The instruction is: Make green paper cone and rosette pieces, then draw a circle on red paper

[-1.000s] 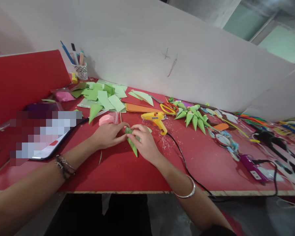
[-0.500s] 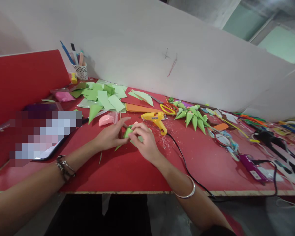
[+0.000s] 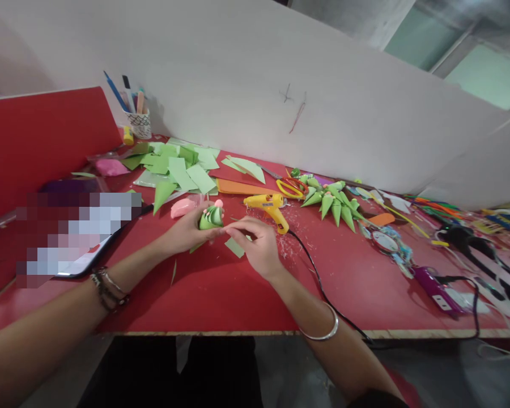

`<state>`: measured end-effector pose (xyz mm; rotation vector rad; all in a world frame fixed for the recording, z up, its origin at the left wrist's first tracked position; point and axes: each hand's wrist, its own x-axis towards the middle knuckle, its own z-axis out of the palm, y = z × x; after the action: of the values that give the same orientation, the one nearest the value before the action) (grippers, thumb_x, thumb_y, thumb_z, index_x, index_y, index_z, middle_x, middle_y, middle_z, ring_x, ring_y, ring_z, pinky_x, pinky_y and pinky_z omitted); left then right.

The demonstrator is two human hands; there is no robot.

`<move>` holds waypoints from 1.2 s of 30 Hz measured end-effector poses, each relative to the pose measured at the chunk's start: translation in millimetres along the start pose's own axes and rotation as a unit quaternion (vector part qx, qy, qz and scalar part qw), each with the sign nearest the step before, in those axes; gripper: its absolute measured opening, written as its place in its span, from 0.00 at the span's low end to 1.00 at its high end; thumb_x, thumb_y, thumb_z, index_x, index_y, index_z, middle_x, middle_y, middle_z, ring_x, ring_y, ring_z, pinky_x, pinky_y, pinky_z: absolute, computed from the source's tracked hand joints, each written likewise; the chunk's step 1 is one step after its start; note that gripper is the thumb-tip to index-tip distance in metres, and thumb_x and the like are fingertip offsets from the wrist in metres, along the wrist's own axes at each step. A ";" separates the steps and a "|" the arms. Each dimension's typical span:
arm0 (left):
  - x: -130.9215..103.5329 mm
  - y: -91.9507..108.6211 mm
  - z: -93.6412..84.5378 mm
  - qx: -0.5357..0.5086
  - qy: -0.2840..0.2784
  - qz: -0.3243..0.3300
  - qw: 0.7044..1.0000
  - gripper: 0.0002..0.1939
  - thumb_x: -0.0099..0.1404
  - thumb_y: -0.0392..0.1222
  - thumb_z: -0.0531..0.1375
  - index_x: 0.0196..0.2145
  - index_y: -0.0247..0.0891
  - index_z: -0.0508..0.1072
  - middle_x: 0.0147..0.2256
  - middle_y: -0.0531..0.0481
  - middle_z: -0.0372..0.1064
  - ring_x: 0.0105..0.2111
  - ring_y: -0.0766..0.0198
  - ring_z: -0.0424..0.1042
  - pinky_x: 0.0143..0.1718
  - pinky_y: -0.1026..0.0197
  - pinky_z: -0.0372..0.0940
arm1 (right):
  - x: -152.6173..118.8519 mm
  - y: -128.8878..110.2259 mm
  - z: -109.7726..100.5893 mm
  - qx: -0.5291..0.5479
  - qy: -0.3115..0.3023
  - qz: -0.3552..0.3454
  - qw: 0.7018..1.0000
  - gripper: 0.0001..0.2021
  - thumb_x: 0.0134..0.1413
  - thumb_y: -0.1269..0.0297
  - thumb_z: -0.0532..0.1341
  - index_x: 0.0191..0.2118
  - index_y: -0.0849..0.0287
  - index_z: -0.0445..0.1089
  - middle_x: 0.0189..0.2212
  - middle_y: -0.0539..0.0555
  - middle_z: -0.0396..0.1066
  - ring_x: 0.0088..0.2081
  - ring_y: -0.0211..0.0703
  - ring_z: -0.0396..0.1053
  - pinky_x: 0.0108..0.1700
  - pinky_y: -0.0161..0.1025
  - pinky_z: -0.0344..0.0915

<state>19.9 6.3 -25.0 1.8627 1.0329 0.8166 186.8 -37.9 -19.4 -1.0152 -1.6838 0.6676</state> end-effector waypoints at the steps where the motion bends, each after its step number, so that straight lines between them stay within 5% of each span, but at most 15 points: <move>1: -0.2 0.2 -0.7 -0.024 -0.012 -0.003 1.000 0.21 0.54 0.51 0.58 0.41 0.35 0.61 0.25 0.54 0.64 0.23 0.67 0.65 0.26 0.62 0.63 | 0.5 -0.5 0.0 0.011 0.001 0.004 1.000 0.06 0.51 0.64 0.59 0.28 0.56 0.73 0.26 0.50 0.70 0.29 0.37 0.67 0.33 0.36 0.64; 5: -0.1 -2.4 -3.4 -0.091 -0.047 -0.002 0.995 0.15 0.60 0.52 0.52 0.34 0.36 0.65 0.22 0.54 0.64 0.21 0.68 0.64 0.25 0.62 0.62 | 1.3 -0.3 0.7 0.065 0.015 0.028 0.997 0.05 0.49 0.66 0.60 0.30 0.55 0.74 0.27 0.50 0.71 0.29 0.37 0.68 0.34 0.36 0.66; 8: 0.9 -7.5 -5.0 -0.046 -0.028 0.006 0.999 0.16 0.60 0.53 0.51 0.29 0.36 0.66 0.24 0.52 0.65 0.26 0.66 0.65 0.31 0.60 0.63 | 1.2 2.2 2.3 0.108 0.016 0.060 0.992 0.05 0.48 0.66 0.61 0.31 0.55 0.74 0.28 0.50 0.71 0.28 0.35 0.68 0.32 0.35 0.68; 14: 0.3 -10.3 -4.1 0.023 0.038 0.019 0.999 0.18 0.57 0.56 0.54 0.36 0.37 0.65 0.32 0.51 0.65 0.32 0.64 0.65 0.36 0.60 0.62 | 0.6 3.8 3.8 0.137 0.009 0.060 0.989 0.07 0.49 0.67 0.59 0.34 0.55 0.73 0.33 0.51 0.72 0.30 0.36 0.71 0.36 0.37 0.70; 20: -4.4 -3.2 0.4 0.022 0.016 0.103 0.994 0.17 0.55 0.52 0.57 0.35 0.37 0.60 0.29 0.52 0.61 0.29 0.65 0.63 0.30 0.63 0.61 | -0.3 3.6 3.4 0.144 0.034 0.086 0.985 0.07 0.48 0.66 0.60 0.35 0.57 0.73 0.32 0.51 0.74 0.34 0.39 0.73 0.39 0.38 0.71; 29: -7.2 -4.2 3.2 0.150 0.002 0.124 0.981 0.20 0.54 0.54 0.58 0.34 0.37 0.57 0.27 0.53 0.61 0.26 0.65 0.64 0.27 0.64 0.60 | -1.0 -7.3 -0.1 0.020 0.071 -0.064 0.995 0.02 0.48 0.68 0.62 0.29 0.56 0.73 0.27 0.49 0.72 0.30 0.36 0.68 0.35 0.35 0.67; 36: -11.5 -4.5 7.7 0.180 0.015 0.105 0.978 0.21 0.53 0.53 0.58 0.38 0.38 0.57 0.30 0.51 0.64 0.28 0.64 0.68 0.26 0.65 0.61 | -2.7 -8.6 -0.4 -0.003 0.056 -0.097 0.994 0.03 0.49 0.70 0.61 0.31 0.56 0.73 0.26 0.49 0.69 0.28 0.34 0.66 0.32 0.34 0.65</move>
<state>19.6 -5.2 -33.9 2.3042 1.0687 0.8227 184.9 -44.5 -13.6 -0.8636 -1.6609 0.4696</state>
